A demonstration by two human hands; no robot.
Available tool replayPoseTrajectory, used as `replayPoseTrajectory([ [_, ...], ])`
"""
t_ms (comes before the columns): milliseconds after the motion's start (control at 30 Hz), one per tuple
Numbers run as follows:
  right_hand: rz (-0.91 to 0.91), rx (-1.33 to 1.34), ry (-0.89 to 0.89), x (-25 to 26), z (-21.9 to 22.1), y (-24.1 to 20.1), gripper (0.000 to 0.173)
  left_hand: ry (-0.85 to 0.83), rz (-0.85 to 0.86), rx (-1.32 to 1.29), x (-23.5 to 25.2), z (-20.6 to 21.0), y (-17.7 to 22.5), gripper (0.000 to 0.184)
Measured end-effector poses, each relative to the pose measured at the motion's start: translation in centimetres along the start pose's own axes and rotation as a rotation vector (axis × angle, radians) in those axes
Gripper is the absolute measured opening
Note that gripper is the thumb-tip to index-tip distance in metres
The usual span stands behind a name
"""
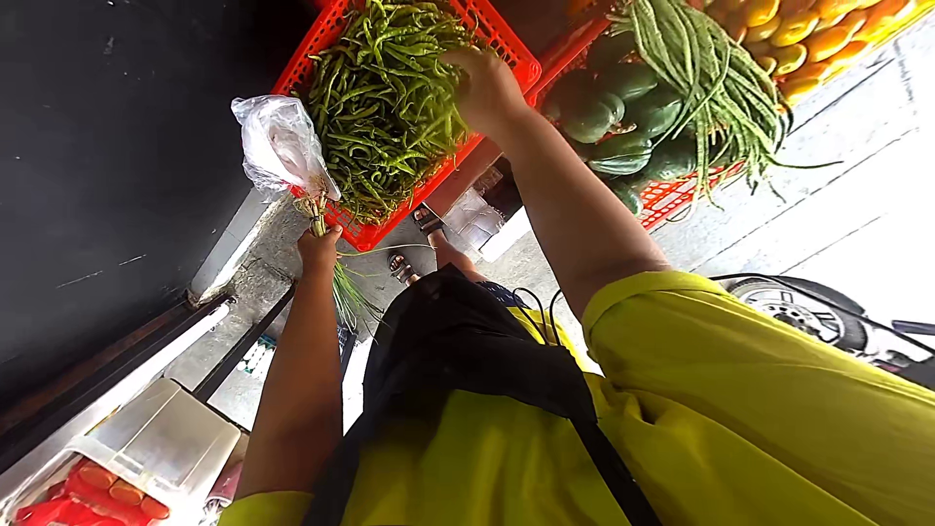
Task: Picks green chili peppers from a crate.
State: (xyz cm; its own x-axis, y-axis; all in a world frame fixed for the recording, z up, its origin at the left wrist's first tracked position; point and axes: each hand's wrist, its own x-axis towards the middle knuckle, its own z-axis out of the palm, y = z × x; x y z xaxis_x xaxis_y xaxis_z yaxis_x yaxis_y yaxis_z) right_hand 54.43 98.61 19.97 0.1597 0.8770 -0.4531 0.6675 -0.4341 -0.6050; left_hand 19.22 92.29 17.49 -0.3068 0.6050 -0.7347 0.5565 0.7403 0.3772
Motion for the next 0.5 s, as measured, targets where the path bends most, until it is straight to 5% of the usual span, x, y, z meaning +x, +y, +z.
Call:
replayPoseTrajectory([
  [167,-0.033,-0.143,-0.08,4.6,1.0,-3.8,0.033,-0.004,-0.015,-0.011,-0.1,0.0,0.0,0.031],
  [500,0.036,-0.513,-0.211,9.1,4.4,-5.9,0.038,0.004,-0.011,0.005,0.1,0.1,-0.1,0.029],
])
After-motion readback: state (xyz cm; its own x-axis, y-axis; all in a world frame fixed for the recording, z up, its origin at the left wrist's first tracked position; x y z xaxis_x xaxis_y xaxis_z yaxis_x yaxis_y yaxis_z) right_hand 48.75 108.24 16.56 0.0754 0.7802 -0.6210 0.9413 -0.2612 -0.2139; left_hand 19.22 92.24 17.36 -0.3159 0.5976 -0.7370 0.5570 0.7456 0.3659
